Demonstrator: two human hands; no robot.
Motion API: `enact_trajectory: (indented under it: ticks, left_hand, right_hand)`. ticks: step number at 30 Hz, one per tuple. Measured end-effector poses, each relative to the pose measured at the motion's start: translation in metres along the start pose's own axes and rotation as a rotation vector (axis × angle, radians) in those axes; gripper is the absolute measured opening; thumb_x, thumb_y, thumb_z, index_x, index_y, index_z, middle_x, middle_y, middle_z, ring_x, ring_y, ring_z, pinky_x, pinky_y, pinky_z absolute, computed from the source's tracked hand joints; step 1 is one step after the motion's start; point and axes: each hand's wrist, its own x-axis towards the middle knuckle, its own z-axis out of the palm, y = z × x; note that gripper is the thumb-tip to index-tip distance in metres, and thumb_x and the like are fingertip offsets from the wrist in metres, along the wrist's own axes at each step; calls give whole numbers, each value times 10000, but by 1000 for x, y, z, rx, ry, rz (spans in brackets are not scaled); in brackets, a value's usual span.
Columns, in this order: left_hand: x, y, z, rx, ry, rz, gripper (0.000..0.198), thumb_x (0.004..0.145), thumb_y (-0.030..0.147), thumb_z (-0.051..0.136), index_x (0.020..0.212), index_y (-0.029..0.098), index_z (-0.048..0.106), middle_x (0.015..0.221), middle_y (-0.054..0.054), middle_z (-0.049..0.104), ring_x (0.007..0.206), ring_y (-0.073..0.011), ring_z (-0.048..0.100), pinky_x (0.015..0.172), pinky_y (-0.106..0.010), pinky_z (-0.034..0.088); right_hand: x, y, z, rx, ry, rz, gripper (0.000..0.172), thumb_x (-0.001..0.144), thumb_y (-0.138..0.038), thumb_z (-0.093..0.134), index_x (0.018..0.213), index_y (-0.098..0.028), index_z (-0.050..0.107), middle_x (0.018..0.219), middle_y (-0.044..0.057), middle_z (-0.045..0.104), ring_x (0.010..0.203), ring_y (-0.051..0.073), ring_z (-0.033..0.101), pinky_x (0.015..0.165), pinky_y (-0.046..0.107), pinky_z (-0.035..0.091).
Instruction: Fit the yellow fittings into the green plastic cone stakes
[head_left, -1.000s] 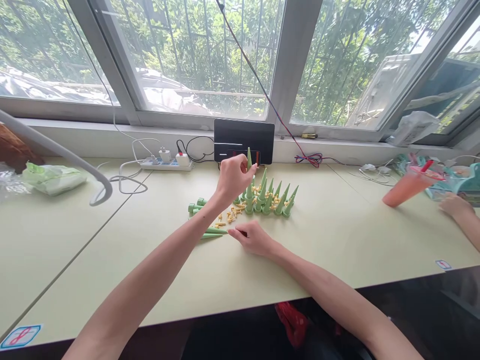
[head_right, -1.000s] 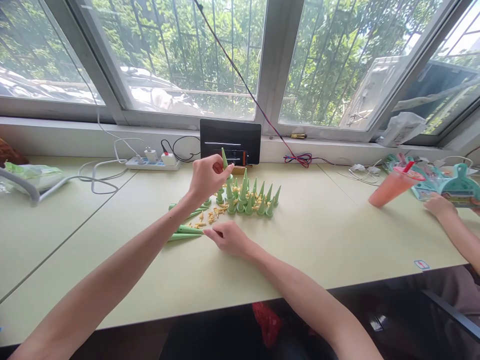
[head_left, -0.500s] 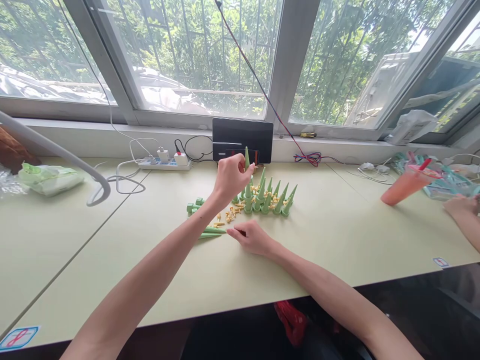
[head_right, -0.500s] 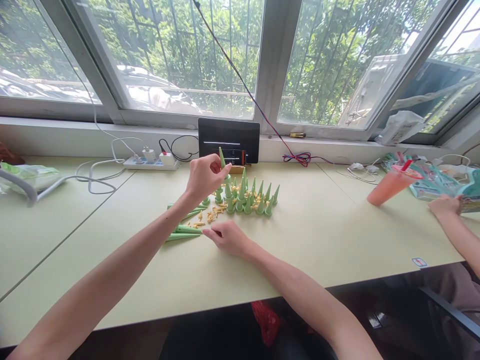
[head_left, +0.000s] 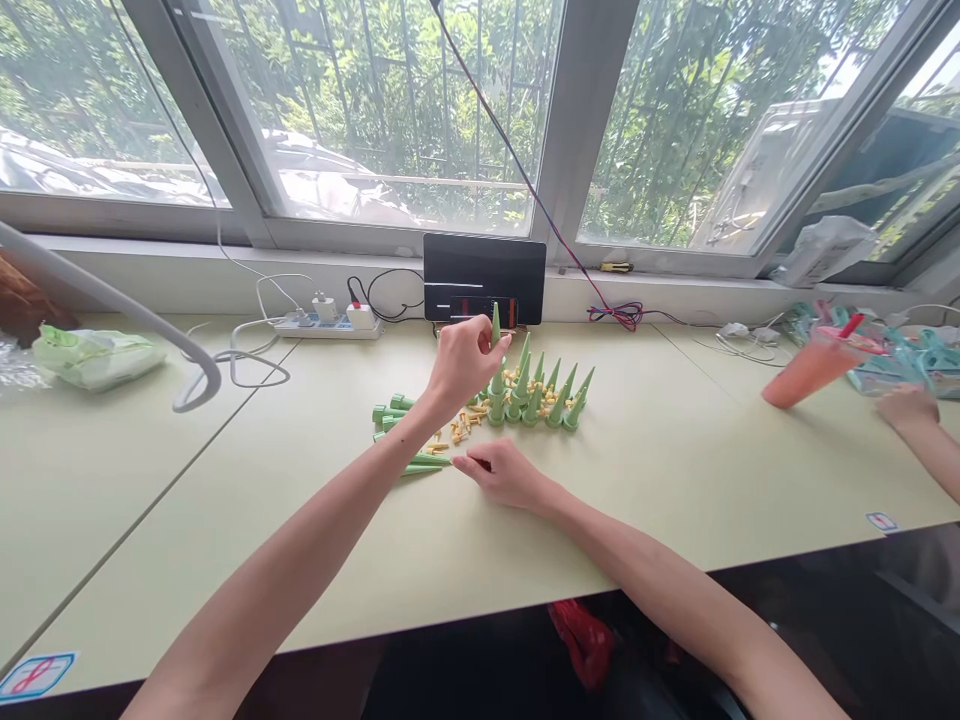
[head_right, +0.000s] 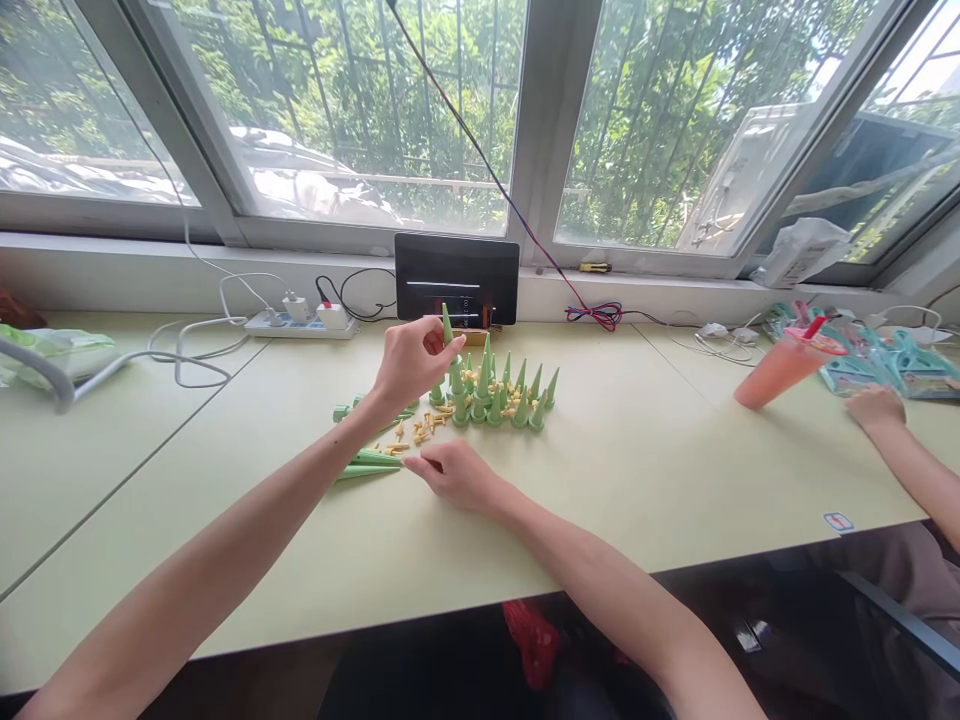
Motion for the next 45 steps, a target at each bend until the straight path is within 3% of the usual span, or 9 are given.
enact_trajectory:
  ticks: [16, 28, 37, 42, 45]
  left_hand:
    - [-9, -5, 5, -3, 5, 30, 286, 832, 245, 608, 637, 202, 403, 550, 42, 484, 512, -118, 414, 550, -271, 341]
    - [-20, -7, 7, -13, 37, 12, 254, 801, 333, 687, 717, 200, 488, 622, 24, 524, 563, -136, 469, 591, -282, 382]
    - [-25, -9, 1, -72, 59, -6, 240, 856, 397, 626, 760, 199, 532, 614, 21, 547, 520, -122, 474, 567, -263, 407]
    - [-30, -10, -18, -46, 187, -17, 300, 928, 411, 512, 720, 197, 546, 589, 13, 562, 483, -108, 487, 521, -245, 376]
    - [-32, -29, -33, 13, 317, -59, 324, 940, 412, 481, 706, 197, 551, 578, 6, 560, 514, -120, 538, 512, -241, 364]
  right_hand:
    - [0, -2, -1, -9, -14, 20, 437, 957, -384, 417, 635, -202, 185, 585, -52, 193, 548, 91, 188, 522, 267, 168]
    - [-1, -6, -2, -15, -25, 64, 429, 943, -373, 419, 632, -202, 177, 591, -48, 179, 548, 91, 181, 520, 266, 161]
    - [-1, -2, 1, -5, -16, 42, 437, 949, -369, 424, 635, -199, 172, 591, -51, 172, 549, 91, 168, 518, 264, 159]
    - [-1, 0, 2, 2, -10, 1, 434, 951, -369, 427, 629, -197, 192, 586, -52, 189, 555, 91, 183, 522, 257, 176]
    - [-1, 1, 2, 0, -3, -10, 435, 953, -375, 430, 628, -197, 202, 586, -53, 191, 553, 90, 189, 520, 258, 180]
